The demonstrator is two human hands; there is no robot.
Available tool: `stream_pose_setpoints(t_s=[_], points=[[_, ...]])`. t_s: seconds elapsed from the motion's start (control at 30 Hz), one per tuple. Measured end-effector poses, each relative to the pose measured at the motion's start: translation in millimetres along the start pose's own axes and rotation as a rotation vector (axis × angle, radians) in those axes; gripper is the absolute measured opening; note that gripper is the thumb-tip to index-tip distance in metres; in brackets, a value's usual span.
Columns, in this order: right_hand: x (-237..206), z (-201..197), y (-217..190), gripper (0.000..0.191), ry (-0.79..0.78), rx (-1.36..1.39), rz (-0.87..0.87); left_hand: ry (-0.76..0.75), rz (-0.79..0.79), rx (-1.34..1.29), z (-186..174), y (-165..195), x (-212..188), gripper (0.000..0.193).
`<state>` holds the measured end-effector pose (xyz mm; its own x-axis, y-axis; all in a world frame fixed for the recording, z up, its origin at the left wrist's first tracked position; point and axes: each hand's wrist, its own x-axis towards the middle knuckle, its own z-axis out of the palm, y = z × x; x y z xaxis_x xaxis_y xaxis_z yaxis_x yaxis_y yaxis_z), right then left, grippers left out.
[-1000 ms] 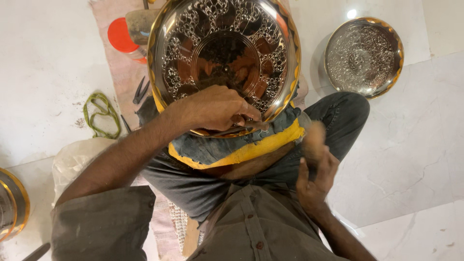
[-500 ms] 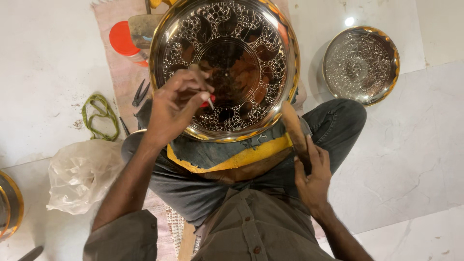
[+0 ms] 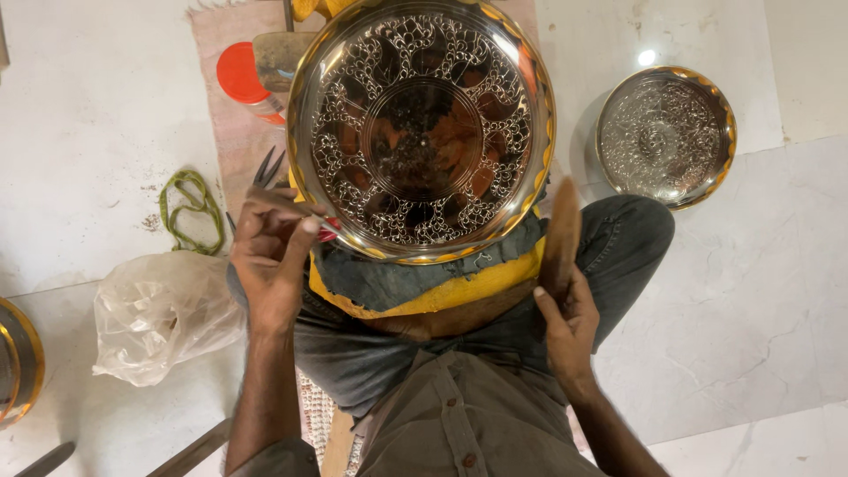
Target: The person sits on the floor and uses a wooden mallet to repeatedly strike a small metal piece placed on a decorative metal plate. They adjust the piece and continue hammering to shape or flatten it.
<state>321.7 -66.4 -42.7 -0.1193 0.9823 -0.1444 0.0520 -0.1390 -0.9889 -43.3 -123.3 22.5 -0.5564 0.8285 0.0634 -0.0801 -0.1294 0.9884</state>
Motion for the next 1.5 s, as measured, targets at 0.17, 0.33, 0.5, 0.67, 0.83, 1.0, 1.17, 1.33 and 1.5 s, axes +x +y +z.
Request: stream_pose_setpoints(t_s=[0.17, 0.33, 0.5, 0.67, 0.83, 1.0, 1.17, 1.33, 1.5], points=[[13.2, 6.0, -1.6, 0.05, 0.131, 0.228, 0.013, 0.17, -0.045, -0.078, -7.2, -6.4, -8.4, 0.035], [45.8, 24.0, -21.8, 0.044, 0.165, 0.204, -0.056, 0.185, -0.054, -0.078, -6.3, -13.4, -9.6, 0.035], [92.1, 38.9, -39.2, 0.043, 0.098, 0.058, -0.159, 0.208, 0.013, -0.135, -2.4, -18.5, 4.2, 0.03], [112.2, 38.0, -50.1, 0.047, 0.04, 0.003, -0.082, 0.219, 0.013, -0.105, -9.0, -20.4, 34.7, 0.023], [122.1, 36.1, -51.7, 0.048, -0.005, 0.017, -0.088, 0.225, -0.048, 0.16, -2.0, -22.1, 67.8, 0.027], [126.2, 35.4, -51.4, 0.044, -0.014, 0.003, -0.091, 0.1, 0.082, 0.555, 14.1, -20.1, 100.8, 0.037], [129.8, 32.2, -52.4, 0.042, -0.049, 0.013, -0.063, 0.117, 0.09, 0.51, 25.9, -19.4, 106.3, 0.037], [134.1, 30.5, -50.1, 0.04, -0.101, 0.104, -0.048, 0.141, 0.235, 0.491, 30.1, -20.8, 99.6, 0.036], [138.2, 29.3, -45.6, 0.039, -0.059, 0.149, 0.021, 0.184, 0.261, 0.518, 31.5, -23.3, 87.8, 0.035]])
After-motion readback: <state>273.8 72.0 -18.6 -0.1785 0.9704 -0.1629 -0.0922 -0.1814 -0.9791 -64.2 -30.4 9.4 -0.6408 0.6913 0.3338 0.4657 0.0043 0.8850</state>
